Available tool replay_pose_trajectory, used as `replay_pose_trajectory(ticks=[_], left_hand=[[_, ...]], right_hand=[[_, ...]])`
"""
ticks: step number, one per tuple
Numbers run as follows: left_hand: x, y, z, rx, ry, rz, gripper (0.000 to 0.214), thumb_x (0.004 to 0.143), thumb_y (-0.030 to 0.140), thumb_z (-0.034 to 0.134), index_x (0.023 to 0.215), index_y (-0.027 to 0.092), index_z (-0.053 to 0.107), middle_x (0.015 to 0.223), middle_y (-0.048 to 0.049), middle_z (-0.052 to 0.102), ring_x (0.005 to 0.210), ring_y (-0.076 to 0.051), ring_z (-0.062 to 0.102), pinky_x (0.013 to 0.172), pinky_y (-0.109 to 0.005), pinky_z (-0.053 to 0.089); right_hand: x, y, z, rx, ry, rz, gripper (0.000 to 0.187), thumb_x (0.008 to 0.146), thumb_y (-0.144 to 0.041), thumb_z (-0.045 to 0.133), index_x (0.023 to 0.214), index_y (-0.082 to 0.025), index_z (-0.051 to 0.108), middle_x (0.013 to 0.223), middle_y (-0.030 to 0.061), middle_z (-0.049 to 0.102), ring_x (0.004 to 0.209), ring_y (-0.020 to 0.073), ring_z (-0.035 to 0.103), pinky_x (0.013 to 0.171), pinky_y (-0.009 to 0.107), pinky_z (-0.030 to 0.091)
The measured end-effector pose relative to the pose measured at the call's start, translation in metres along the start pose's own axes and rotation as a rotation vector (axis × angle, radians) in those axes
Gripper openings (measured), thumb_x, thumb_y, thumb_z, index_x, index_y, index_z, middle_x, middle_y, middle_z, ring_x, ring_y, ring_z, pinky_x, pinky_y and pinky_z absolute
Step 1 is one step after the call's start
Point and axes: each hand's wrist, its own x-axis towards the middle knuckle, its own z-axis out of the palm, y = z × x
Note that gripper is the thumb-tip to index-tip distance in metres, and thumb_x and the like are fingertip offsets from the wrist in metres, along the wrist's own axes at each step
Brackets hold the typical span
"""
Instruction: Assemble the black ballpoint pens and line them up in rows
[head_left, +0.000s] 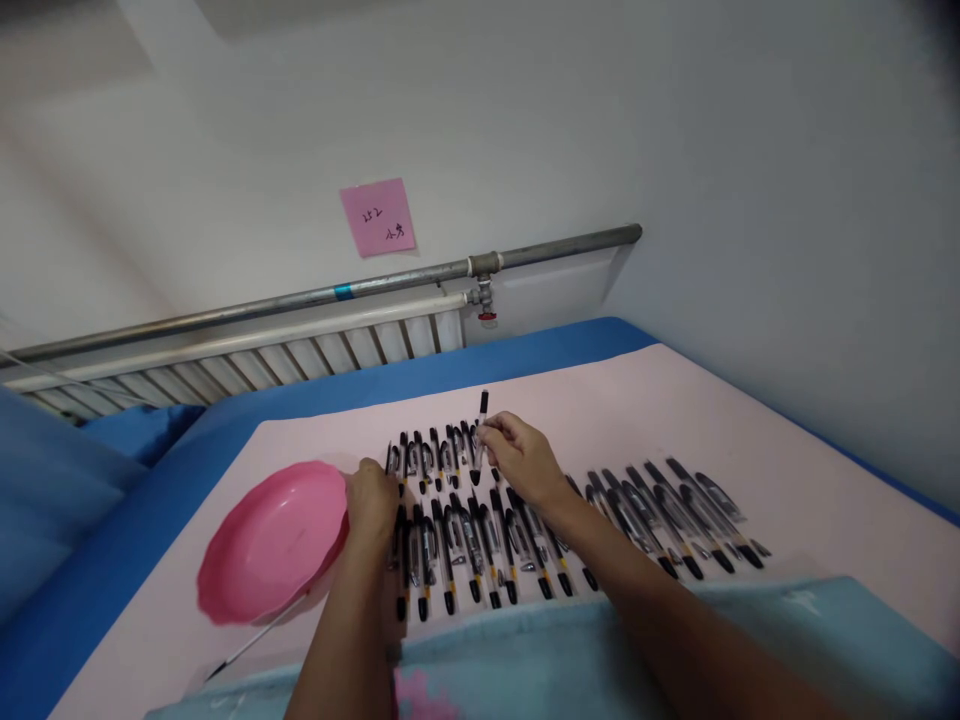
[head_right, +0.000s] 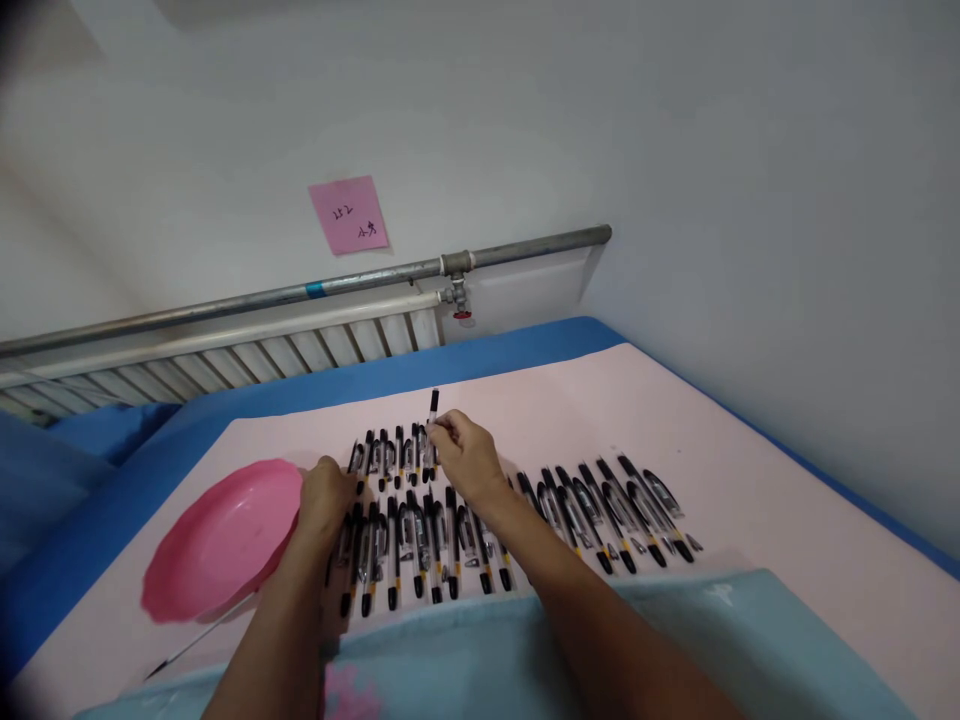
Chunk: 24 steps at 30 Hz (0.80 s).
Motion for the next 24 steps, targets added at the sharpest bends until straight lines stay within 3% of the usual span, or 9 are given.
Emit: replay_pose_trajectory(ticks=[13, 16, 18, 20, 24], left_hand=[[-0.010, 0.007, -0.013, -0.196, 0.078, -0.005, 0.035, 0.068, 0.020, 0.053, 0.101, 0.007, 0.050, 0.088, -0.0232, 0.062, 0.091, -0.033, 0.057, 0.068, -0.038, 0.041], [-0.011, 0.009, -0.020, -0.300, 0.089, 0.001, 0.037, 0.067, 0.021, 0.055, 0.102, 0.008, 0.050, 0.086, -0.0186, 0.062, 0.086, -0.029, 0.058, 0.066, -0.035, 0.042], [-0.012, 0.011, -0.024, -0.380, 0.072, 0.003, 0.036, 0.067, 0.021, 0.056, 0.101, 0.010, 0.051, 0.079, -0.0121, 0.062, 0.072, -0.022, 0.059, 0.058, -0.030, 0.042], [-0.016, 0.017, -0.029, -0.536, -0.010, 0.011, 0.033, 0.066, 0.021, 0.057, 0.098, 0.012, 0.051, 0.065, -0.0037, 0.057, 0.052, -0.013, 0.053, 0.046, -0.023, 0.037], [-0.035, 0.034, -0.037, -1.144, -0.401, 0.006, 0.033, 0.059, 0.018, 0.063, 0.089, 0.012, 0.051, 0.047, 0.0086, 0.038, 0.034, -0.002, 0.029, 0.032, -0.015, 0.016]], right_hand=[[0.000, -0.001, 0.000, 0.005, -0.002, 0.001, 0.017, 0.074, -0.033, 0.047, 0.070, -0.018, 0.054, 0.050, -0.0047, 0.047, 0.050, 0.0106, 0.045, 0.052, 0.022, 0.035], [0.000, 0.000, 0.001, 0.009, -0.015, 0.022, 0.016, 0.074, -0.032, 0.048, 0.069, -0.018, 0.054, 0.050, -0.0048, 0.047, 0.049, 0.0099, 0.044, 0.049, 0.021, 0.034], [0.000, 0.002, 0.002, 0.030, -0.057, 0.061, 0.016, 0.074, -0.031, 0.048, 0.068, -0.018, 0.054, 0.050, -0.0048, 0.046, 0.047, 0.0091, 0.043, 0.047, 0.020, 0.033], [0.000, 0.004, 0.005, 0.079, -0.127, 0.113, 0.016, 0.074, -0.031, 0.049, 0.066, -0.017, 0.053, 0.050, -0.0046, 0.047, 0.045, 0.0081, 0.043, 0.044, 0.019, 0.032], [-0.001, 0.005, 0.012, 0.260, -0.252, 0.228, 0.017, 0.073, -0.032, 0.051, 0.069, -0.016, 0.054, 0.054, -0.0042, 0.049, 0.038, 0.0051, 0.037, 0.036, 0.018, 0.027]])
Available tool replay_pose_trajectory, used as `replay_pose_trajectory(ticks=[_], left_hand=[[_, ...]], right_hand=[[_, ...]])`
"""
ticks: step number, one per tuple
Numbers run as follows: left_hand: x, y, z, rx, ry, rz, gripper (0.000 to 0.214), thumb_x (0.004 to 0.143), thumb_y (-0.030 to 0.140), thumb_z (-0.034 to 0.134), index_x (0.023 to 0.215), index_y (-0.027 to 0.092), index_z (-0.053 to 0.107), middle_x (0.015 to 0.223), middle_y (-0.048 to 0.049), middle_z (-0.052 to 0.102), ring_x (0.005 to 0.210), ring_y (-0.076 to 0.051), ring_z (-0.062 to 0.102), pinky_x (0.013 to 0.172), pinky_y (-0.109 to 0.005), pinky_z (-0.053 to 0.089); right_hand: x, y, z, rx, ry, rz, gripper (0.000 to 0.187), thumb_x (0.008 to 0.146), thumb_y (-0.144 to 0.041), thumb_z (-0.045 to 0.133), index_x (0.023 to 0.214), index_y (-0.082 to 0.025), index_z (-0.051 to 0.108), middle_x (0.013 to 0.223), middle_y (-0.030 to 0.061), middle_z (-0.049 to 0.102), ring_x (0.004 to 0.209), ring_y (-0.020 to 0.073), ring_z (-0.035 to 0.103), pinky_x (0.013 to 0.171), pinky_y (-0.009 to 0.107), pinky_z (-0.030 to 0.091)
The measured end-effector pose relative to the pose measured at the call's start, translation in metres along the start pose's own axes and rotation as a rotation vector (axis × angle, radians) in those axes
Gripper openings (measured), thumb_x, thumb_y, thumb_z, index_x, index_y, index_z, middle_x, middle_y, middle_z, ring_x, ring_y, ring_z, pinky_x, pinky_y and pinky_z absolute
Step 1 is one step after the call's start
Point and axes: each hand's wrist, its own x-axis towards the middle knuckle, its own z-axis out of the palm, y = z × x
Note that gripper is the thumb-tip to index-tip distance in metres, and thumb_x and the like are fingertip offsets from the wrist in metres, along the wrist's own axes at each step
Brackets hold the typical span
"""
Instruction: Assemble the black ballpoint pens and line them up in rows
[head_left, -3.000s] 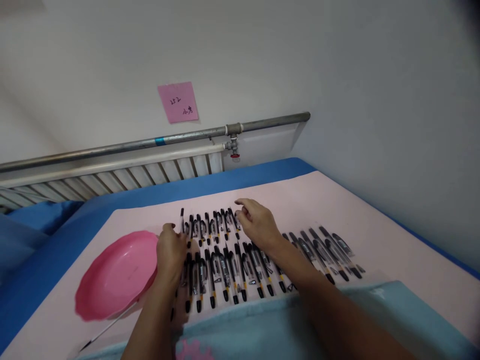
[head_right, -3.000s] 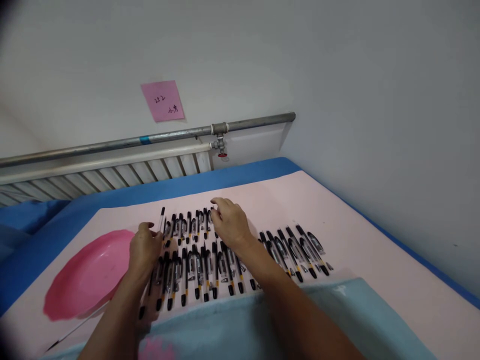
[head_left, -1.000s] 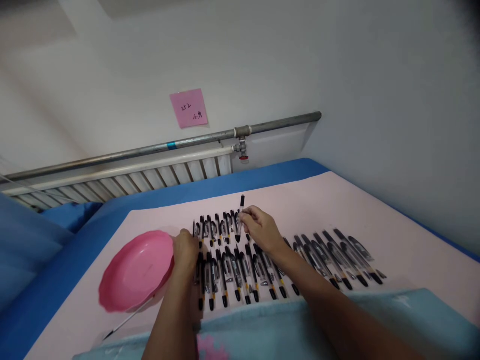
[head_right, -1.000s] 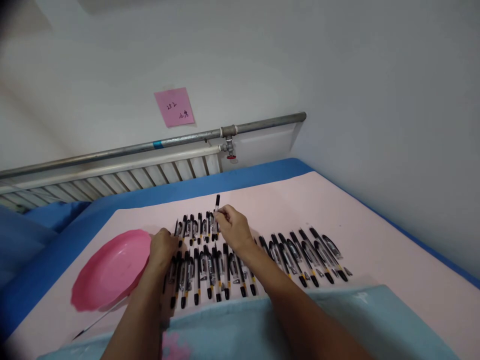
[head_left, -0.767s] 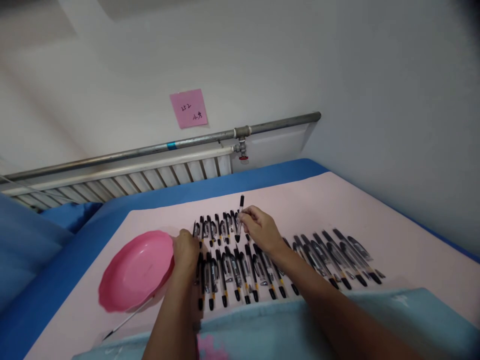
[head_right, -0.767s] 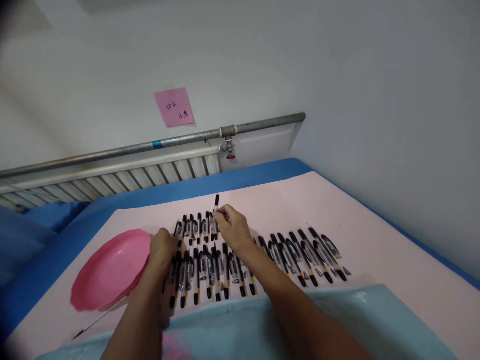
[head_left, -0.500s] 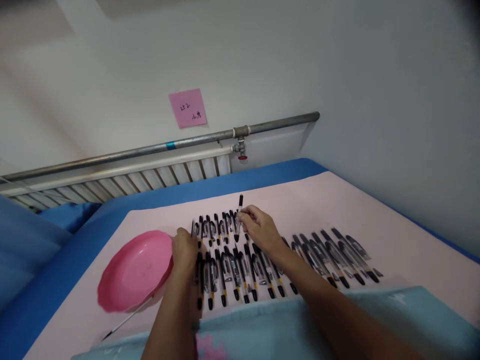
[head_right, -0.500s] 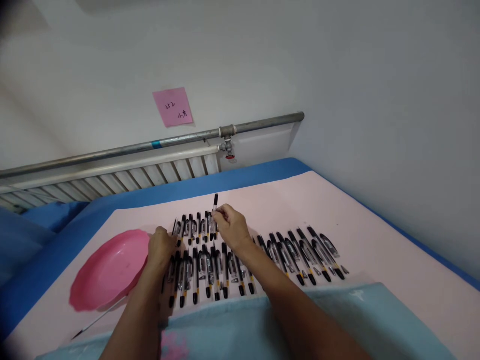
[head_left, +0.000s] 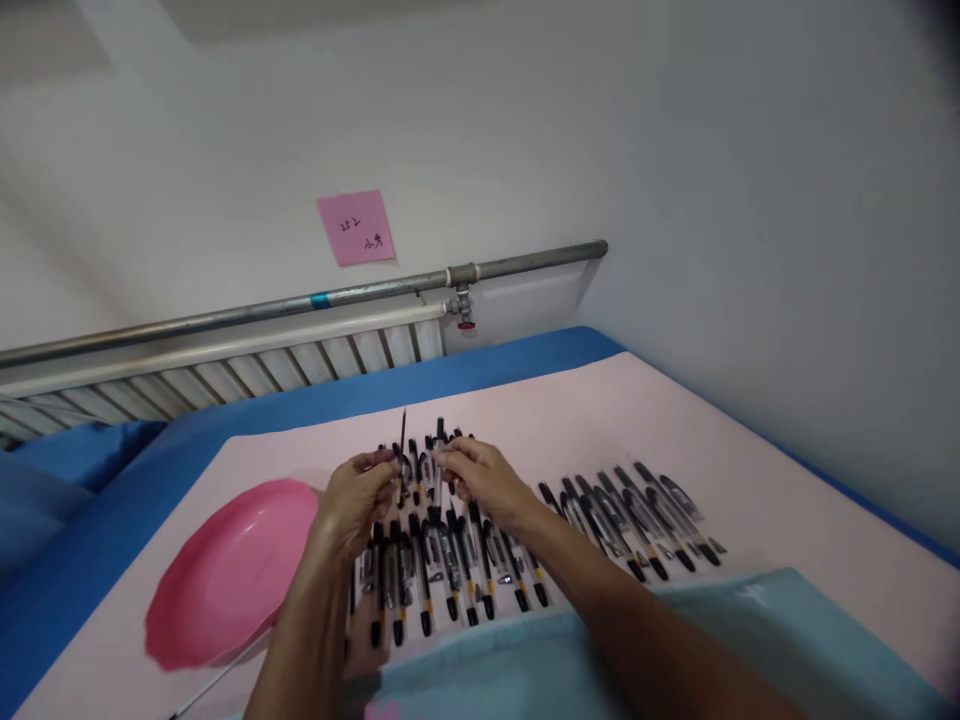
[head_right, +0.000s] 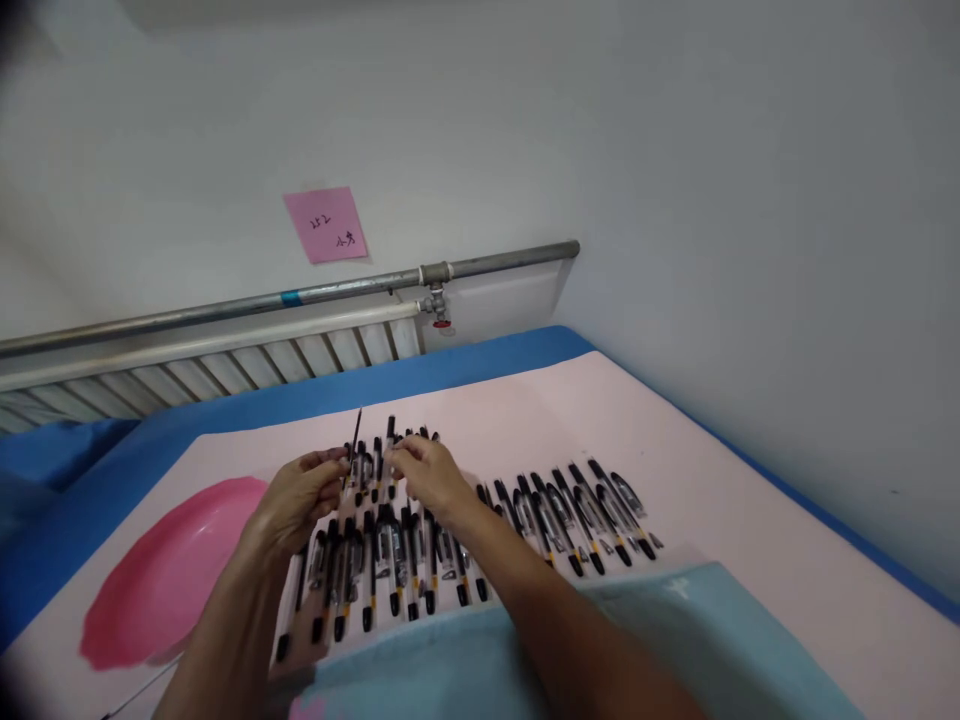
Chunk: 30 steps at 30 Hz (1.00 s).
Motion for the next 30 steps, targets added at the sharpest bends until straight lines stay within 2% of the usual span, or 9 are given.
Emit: replay_pose_trajectory(ticks=[2, 7, 11, 16, 20, 23, 26, 30], left_hand=[[-0.008, 0.003, 0.011, -0.144, -0.100, -0.051, 0.034, 0.055, 0.016, 0.065, 0.086, 0.012, 0.052, 0.046, 0.0092, 0.037, 0.033, -0.001, 0.026, 0.031, -0.014, 0.011], [-0.016, -0.003, 0.028, -0.171, -0.249, -0.077, 0.026, 0.056, 0.016, 0.064, 0.080, 0.012, 0.053, 0.053, 0.0050, 0.047, 0.033, 0.001, 0.023, 0.030, -0.013, 0.009], [-0.013, -0.008, 0.029, -0.157, -0.267, -0.064, 0.021, 0.057, 0.019, 0.065, 0.072, 0.012, 0.053, 0.057, 0.0024, 0.051, 0.035, 0.001, 0.028, 0.030, -0.013, 0.011], [-0.014, -0.009, 0.024, -0.041, -0.300, -0.065, 0.025, 0.059, 0.031, 0.068, 0.069, 0.012, 0.056, 0.042, 0.0062, 0.043, 0.032, -0.001, 0.029, 0.029, -0.014, 0.014], [-0.012, -0.001, 0.015, -0.123, -0.216, 0.000, 0.026, 0.057, 0.029, 0.071, 0.071, 0.011, 0.059, 0.052, 0.0016, 0.054, 0.035, -0.002, 0.036, 0.030, -0.013, 0.017], [-0.006, 0.008, 0.004, -0.356, -0.112, 0.033, 0.024, 0.058, 0.023, 0.071, 0.076, 0.011, 0.062, 0.070, -0.0029, 0.062, 0.044, -0.002, 0.044, 0.033, -0.012, 0.026], [0.001, 0.013, -0.008, -0.594, -0.049, 0.017, 0.017, 0.063, 0.018, 0.068, 0.078, 0.014, 0.062, 0.073, -0.0026, 0.063, 0.055, -0.005, 0.054, 0.048, -0.016, 0.043], [0.005, 0.013, -0.015, -0.727, -0.005, 0.061, 0.013, 0.070, 0.018, 0.063, 0.083, 0.018, 0.062, 0.074, -0.0012, 0.063, 0.063, -0.008, 0.059, 0.062, -0.023, 0.050]], right_hand=[[-0.001, -0.001, 0.003, 0.111, -0.043, 0.019, 0.017, 0.073, -0.032, 0.052, 0.070, -0.016, 0.054, 0.054, -0.0043, 0.049, 0.038, 0.0050, 0.037, 0.034, 0.017, 0.026], [-0.005, -0.006, 0.007, 0.216, -0.033, -0.002, 0.013, 0.072, -0.029, 0.053, 0.068, -0.017, 0.053, 0.051, -0.0062, 0.046, 0.038, 0.0050, 0.039, 0.034, 0.016, 0.029], [-0.007, -0.008, 0.008, 0.180, -0.005, -0.008, 0.014, 0.072, -0.030, 0.052, 0.067, -0.016, 0.052, 0.050, -0.0063, 0.046, 0.035, 0.0043, 0.036, 0.033, 0.017, 0.027], [-0.008, -0.008, 0.010, 0.090, 0.002, -0.072, 0.014, 0.072, -0.028, 0.050, 0.064, -0.016, 0.054, 0.052, -0.0054, 0.047, 0.041, 0.0055, 0.039, 0.039, 0.017, 0.031], [-0.008, -0.010, 0.008, 0.023, 0.037, -0.157, 0.013, 0.074, -0.028, 0.049, 0.070, -0.017, 0.055, 0.063, -0.0030, 0.054, 0.048, 0.0069, 0.044, 0.046, 0.019, 0.035], [-0.010, -0.011, 0.008, -0.085, -0.052, -0.212, 0.012, 0.076, -0.026, 0.046, 0.071, -0.018, 0.053, 0.063, -0.0029, 0.056, 0.052, 0.0085, 0.047, 0.052, 0.020, 0.037], [-0.013, -0.010, 0.010, -0.290, -0.138, -0.271, 0.011, 0.076, -0.024, 0.047, 0.073, -0.019, 0.056, 0.059, -0.0033, 0.055, 0.054, 0.0100, 0.048, 0.054, 0.021, 0.036], [-0.015, -0.004, 0.013, -0.492, -0.150, -0.351, 0.014, 0.078, -0.025, 0.048, 0.079, -0.021, 0.062, 0.063, -0.0023, 0.057, 0.059, 0.0119, 0.050, 0.057, 0.022, 0.036]])
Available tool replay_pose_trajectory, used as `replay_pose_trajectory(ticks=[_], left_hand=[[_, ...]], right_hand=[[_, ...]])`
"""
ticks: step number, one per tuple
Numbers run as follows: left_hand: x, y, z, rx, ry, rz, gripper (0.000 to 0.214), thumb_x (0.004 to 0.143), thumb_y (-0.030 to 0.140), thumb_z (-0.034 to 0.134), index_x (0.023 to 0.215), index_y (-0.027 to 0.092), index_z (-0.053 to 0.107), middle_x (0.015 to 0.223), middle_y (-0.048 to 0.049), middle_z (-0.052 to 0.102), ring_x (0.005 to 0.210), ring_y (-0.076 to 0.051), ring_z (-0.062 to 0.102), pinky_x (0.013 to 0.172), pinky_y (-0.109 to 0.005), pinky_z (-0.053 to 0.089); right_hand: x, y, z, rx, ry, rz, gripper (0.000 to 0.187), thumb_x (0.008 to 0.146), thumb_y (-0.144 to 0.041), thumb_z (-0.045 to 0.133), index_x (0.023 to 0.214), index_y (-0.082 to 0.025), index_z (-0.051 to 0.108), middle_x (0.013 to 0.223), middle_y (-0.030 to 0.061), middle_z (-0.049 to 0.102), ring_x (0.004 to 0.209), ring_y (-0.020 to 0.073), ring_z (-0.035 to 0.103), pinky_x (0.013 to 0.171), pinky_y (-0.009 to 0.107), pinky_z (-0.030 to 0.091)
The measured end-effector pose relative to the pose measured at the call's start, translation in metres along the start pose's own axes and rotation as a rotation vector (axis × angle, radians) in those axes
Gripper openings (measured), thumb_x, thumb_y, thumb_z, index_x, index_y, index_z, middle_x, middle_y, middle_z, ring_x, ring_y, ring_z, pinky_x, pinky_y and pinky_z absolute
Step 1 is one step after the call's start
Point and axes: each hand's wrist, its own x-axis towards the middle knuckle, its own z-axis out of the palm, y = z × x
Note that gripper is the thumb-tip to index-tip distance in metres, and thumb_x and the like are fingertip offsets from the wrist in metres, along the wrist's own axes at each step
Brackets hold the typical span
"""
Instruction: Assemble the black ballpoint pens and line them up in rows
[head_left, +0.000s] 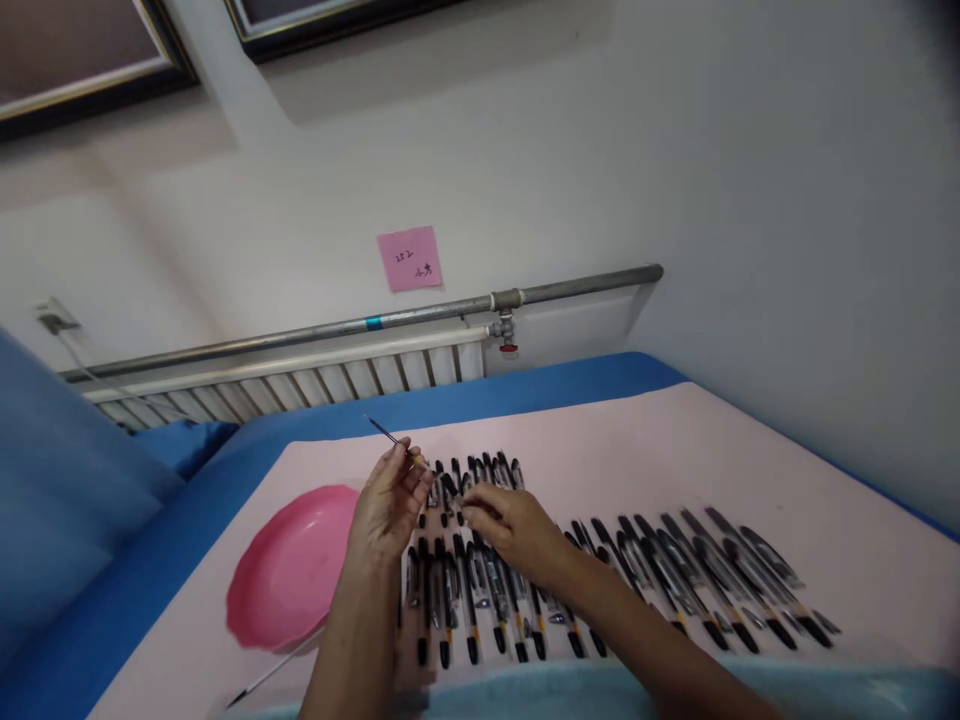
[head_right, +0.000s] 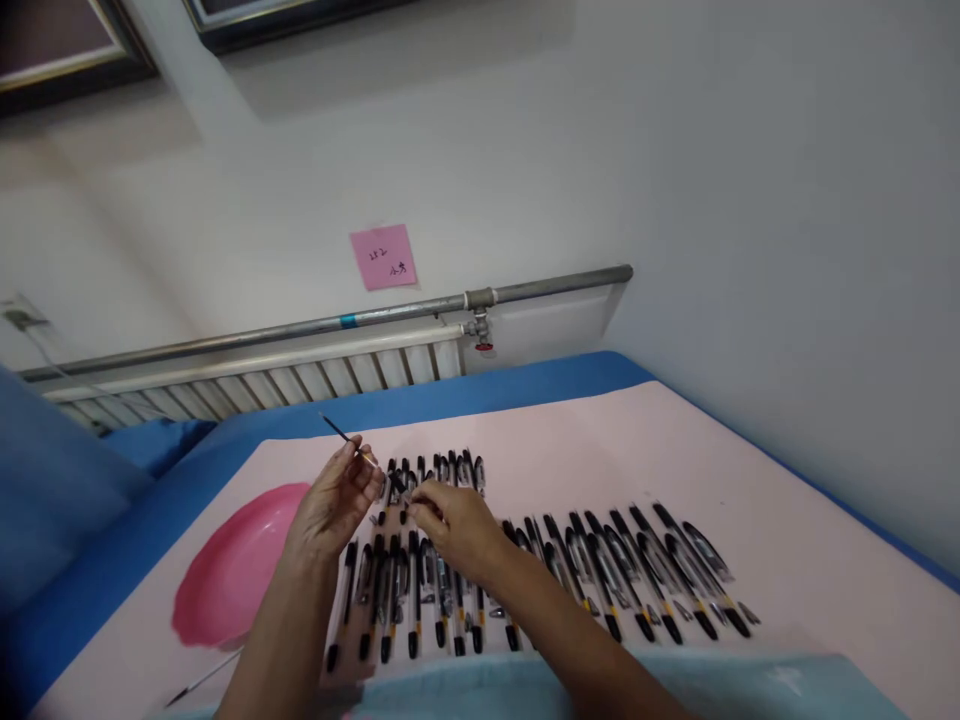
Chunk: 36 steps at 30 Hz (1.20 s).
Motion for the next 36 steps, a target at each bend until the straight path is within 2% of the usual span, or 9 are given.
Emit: replay_pose_trajectory(ticks=[4, 17, 23, 28, 36], left_hand=[[-0.003, -0.002, 0.002, 0.017, -0.005, 0.016, 0.014, 0.071, 0.018, 0.062, 0.085, 0.018, 0.061, 0.076, -0.0012, 0.064, 0.066, -0.009, 0.061, 0.068, -0.025, 0.051], [-0.006, -0.007, 0.006, 0.140, -0.003, 0.055, 0.021, 0.066, 0.021, 0.068, 0.085, 0.016, 0.059, 0.072, -0.0013, 0.064, 0.068, -0.013, 0.063, 0.061, -0.025, 0.050], [-0.007, -0.006, 0.005, 0.230, -0.013, 0.116, 0.028, 0.061, 0.024, 0.071, 0.085, 0.014, 0.060, 0.070, -0.0021, 0.064, 0.067, -0.014, 0.064, 0.057, -0.024, 0.050], [-0.007, -0.011, 0.007, 0.211, 0.010, 0.175, 0.032, 0.060, 0.028, 0.072, 0.086, 0.014, 0.060, 0.069, -0.0025, 0.064, 0.065, -0.014, 0.064, 0.056, -0.023, 0.049], [-0.012, -0.015, 0.012, 0.173, 0.037, 0.208, 0.032, 0.061, 0.029, 0.071, 0.086, 0.015, 0.058, 0.068, -0.0012, 0.062, 0.063, -0.012, 0.062, 0.054, -0.021, 0.048]], right_hand=[[0.000, 0.003, 0.001, -0.041, 0.014, -0.051, 0.015, 0.079, -0.024, 0.047, 0.082, -0.022, 0.062, 0.071, -0.0014, 0.061, 0.065, 0.0128, 0.053, 0.060, 0.023, 0.038], [-0.001, 0.000, -0.001, -0.061, 0.026, -0.050, 0.015, 0.079, -0.023, 0.045, 0.081, -0.021, 0.060, 0.069, -0.0014, 0.060, 0.063, 0.0125, 0.053, 0.059, 0.023, 0.037], [-0.001, -0.002, -0.002, -0.220, 0.024, -0.072, 0.016, 0.082, -0.022, 0.043, 0.081, -0.020, 0.058, 0.075, 0.0001, 0.061, 0.068, 0.0129, 0.054, 0.062, 0.023, 0.037], [-0.002, -0.004, -0.002, -0.357, 0.042, -0.117, 0.015, 0.083, -0.022, 0.042, 0.078, -0.019, 0.055, 0.075, 0.0013, 0.059, 0.071, 0.0133, 0.053, 0.063, 0.023, 0.037], [-0.002, -0.004, -0.002, -0.322, 0.043, -0.140, 0.013, 0.083, -0.020, 0.043, 0.078, -0.019, 0.055, 0.074, 0.0001, 0.059, 0.070, 0.0122, 0.052, 0.063, 0.023, 0.036]])
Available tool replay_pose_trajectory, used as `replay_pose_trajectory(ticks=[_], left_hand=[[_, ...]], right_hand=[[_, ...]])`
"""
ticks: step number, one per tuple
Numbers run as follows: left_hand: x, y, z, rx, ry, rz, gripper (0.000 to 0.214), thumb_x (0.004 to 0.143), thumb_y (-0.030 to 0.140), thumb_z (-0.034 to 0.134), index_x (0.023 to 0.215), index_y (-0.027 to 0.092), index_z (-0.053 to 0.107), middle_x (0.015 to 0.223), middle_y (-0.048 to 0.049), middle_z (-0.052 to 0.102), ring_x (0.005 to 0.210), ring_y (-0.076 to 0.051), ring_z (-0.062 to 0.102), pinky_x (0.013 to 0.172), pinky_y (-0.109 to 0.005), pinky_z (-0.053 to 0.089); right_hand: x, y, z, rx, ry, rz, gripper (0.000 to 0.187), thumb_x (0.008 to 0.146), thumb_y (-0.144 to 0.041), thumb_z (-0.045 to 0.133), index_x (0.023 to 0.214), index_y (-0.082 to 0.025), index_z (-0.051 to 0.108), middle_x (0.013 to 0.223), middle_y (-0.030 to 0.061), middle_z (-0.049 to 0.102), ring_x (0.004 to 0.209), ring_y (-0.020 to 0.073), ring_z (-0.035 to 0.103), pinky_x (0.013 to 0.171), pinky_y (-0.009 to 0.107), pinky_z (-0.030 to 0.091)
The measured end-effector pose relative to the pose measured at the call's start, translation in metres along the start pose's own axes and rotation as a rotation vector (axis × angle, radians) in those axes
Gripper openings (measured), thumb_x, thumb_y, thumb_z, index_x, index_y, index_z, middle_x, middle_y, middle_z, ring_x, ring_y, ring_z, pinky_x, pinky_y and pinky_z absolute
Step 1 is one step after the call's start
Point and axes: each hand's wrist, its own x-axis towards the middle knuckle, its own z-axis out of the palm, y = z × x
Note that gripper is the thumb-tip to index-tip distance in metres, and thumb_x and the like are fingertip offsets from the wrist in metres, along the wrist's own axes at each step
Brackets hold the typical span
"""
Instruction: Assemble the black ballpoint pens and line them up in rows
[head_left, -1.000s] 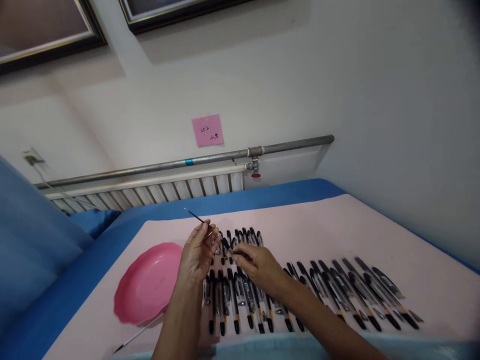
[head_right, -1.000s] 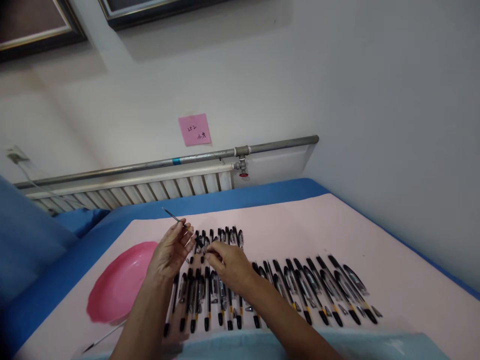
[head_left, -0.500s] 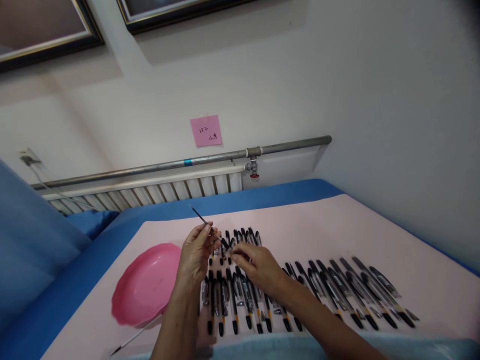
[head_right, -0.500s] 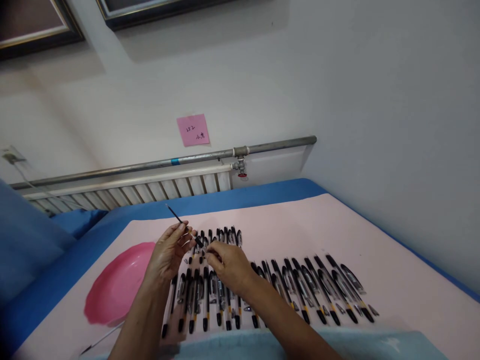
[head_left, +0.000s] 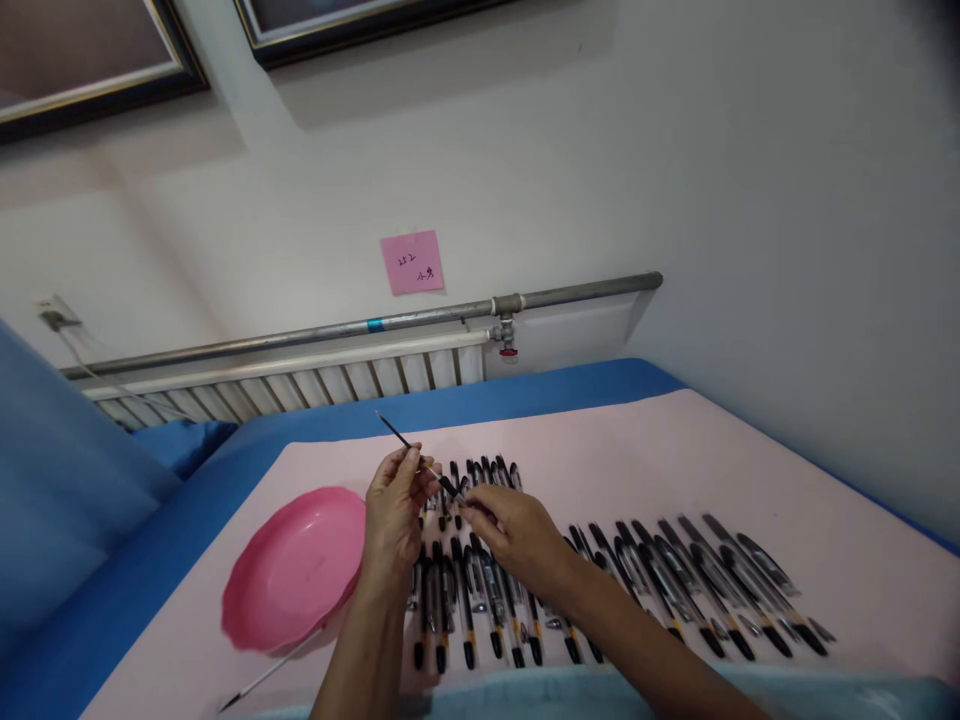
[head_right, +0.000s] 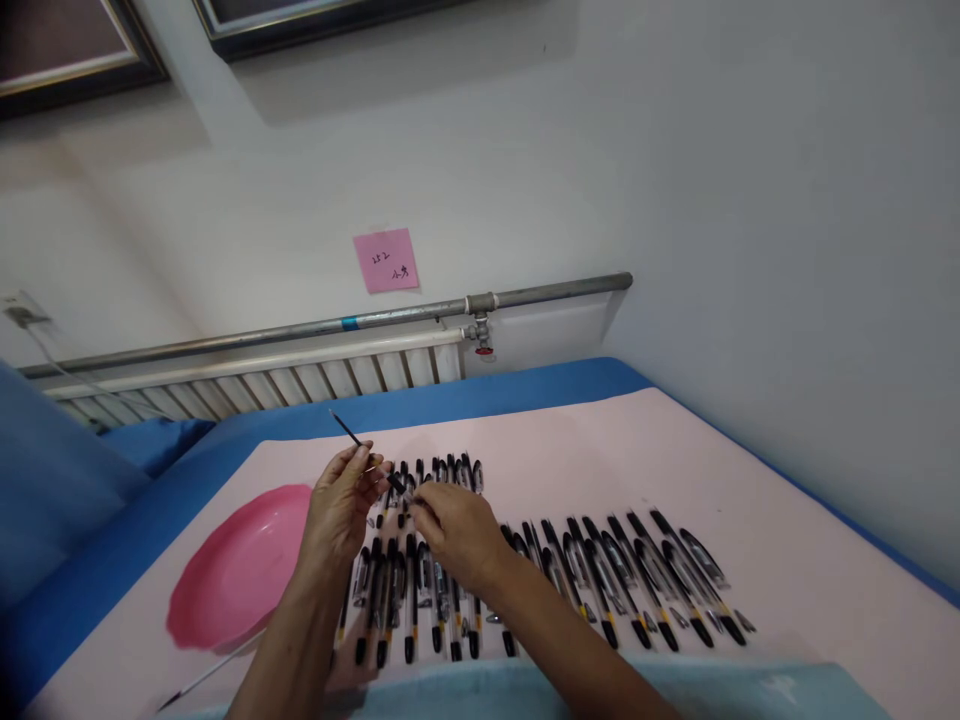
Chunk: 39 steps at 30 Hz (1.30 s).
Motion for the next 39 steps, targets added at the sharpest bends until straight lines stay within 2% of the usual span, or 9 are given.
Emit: replay_pose_trajectory(ticks=[18, 39], left_hand=[[0.0000, -0.0001, -0.0006, 0.036, 0.007, 0.032, 0.034, 0.063, 0.033, 0.069, 0.088, 0.016, 0.056, 0.068, -0.0013, 0.061, 0.063, -0.014, 0.063, 0.052, -0.022, 0.047], [-0.0009, -0.0005, 0.0012, 0.049, 0.001, 0.040, 0.036, 0.060, 0.036, 0.069, 0.088, 0.017, 0.056, 0.068, -0.0003, 0.061, 0.064, -0.014, 0.063, 0.052, -0.022, 0.046]], right_hand=[[-0.0006, 0.0004, -0.0006, 0.094, -0.022, 0.051, 0.013, 0.082, -0.020, 0.044, 0.080, -0.020, 0.057, 0.074, -0.0014, 0.060, 0.067, 0.0115, 0.053, 0.061, 0.022, 0.036], [-0.0005, -0.0004, -0.0022, 0.068, -0.009, -0.011, 0.011, 0.081, -0.019, 0.045, 0.077, -0.019, 0.055, 0.072, -0.0008, 0.058, 0.067, 0.0115, 0.051, 0.061, 0.022, 0.037]])
